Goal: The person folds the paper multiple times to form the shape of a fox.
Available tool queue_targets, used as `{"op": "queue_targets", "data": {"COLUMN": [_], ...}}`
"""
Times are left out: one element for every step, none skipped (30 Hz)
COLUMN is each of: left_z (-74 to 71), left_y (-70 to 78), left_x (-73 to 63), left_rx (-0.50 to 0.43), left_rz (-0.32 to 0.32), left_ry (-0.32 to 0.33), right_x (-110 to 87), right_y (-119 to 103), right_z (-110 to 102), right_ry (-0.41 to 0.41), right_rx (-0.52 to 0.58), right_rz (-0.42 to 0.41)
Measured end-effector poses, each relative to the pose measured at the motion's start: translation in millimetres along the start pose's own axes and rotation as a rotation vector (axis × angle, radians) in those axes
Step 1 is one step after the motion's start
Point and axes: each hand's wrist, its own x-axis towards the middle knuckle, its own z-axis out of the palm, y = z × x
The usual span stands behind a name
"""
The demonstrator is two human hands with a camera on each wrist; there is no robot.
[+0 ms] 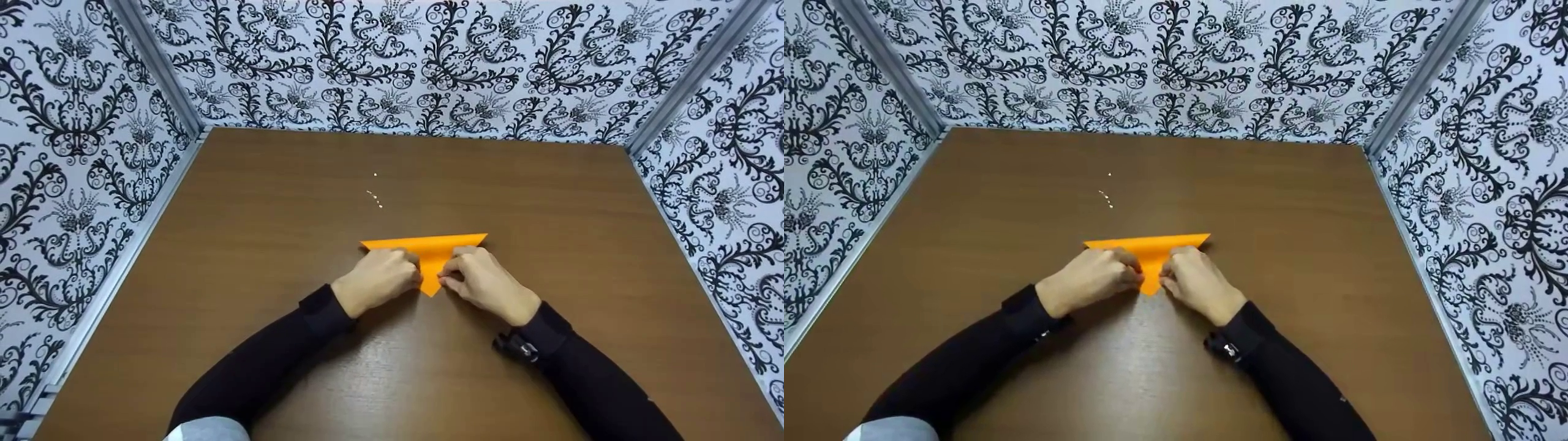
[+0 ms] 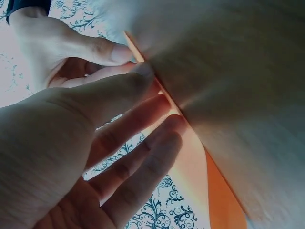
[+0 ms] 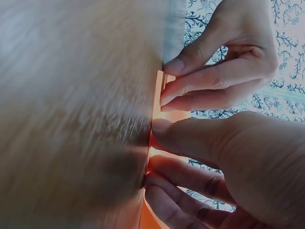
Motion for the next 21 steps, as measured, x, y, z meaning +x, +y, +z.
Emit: {"op": "queue_targets", "data": {"left_z": [-0.9,-1.6,-2.2,-2.6,-2.7,-2.6,-2.7,-2.6,-2.1,-1.9,-1.4,-1.0,-0.5,0.2,1.0,1.5,2.0,2.6,2.7,2.7,2.7], "left_y": [0.4,0.9,1.2,1.7,2.1,2.6,3.1,3.5,3.9,4.4,4.8,5.2,5.5,5.8,6.0,6.3,6.6,6.4,6.3,6.3,6.0], "left_x": [0.1,-0.2,-0.7,-1.2,-1.7,-2.1,-2.8,-3.6,-4.3,-4.8,-5.3,-5.6,-5.9,-6.3,-6.7,-7.1,-7.7,-8.0,-8.7,-9.5,-10.2], "left_rx": [0.002,0.005,0.004,0.001,-0.005,-0.009,-0.011,-0.008,-0.002,0.008,0.022,0.039,0.057,0.075,0.088,0.098,0.107,0.114,0.118,0.118,0.116], "left_rz": [0.004,0.007,0.007,0.008,0.008,0.007,0.006,0.006,0.005,0.003,0.002,0.000,-0.002,-0.005,-0.008,-0.010,-0.012,-0.012,-0.011,-0.009,-0.007], "left_ry": [0.000,0.000,-0.003,-0.006,-0.008,-0.010,-0.013,-0.013,-0.013,-0.012,-0.008,-0.004,-0.001,0.002,0.006,0.009,0.013,0.015,0.016,0.018,0.020], "right_x": [0.2,0.4,0.7,0.9,1.2,1.3,1.3,1.4,1.6,1.6,1.8,2.0,2.3,2.7,3.2,3.6,4.1,4.8,5.8,7.1,8.7], "right_y": [0.0,0.0,0.0,-0.4,-0.7,-0.9,-1.0,-1.0,-1.1,-1.2,-1.1,-0.9,-0.7,-0.4,0.1,0.6,1.3,2.1,3.1,4.1,5.2], "right_z": [-0.5,-0.8,-1.1,-1.6,-1.9,-1.9,-1.6,-1.2,-1.1,-0.8,-0.6,-0.3,-0.4,-0.5,-0.8,-1.1,-1.4,-1.9,-2.5,-2.9,-3.1], "right_ry": [0.001,0.001,-0.002,-0.008,-0.014,-0.020,-0.025,-0.029,-0.034,-0.037,-0.038,-0.037,-0.037,-0.036,-0.033,-0.030,-0.028,-0.027,-0.028,-0.028,-0.029], "right_rx": [0.005,0.010,0.015,0.019,0.021,0.021,0.020,0.021,0.021,0.021,0.021,0.020,0.022,0.022,0.021,0.019,0.019,0.020,0.024,0.029,0.034], "right_rz": [0.009,0.017,0.025,0.034,0.042,0.048,0.052,0.055,0.061,0.064,0.065,0.066,0.066,0.066,0.064,0.062,0.059,0.059,0.058,0.057,0.056]}}
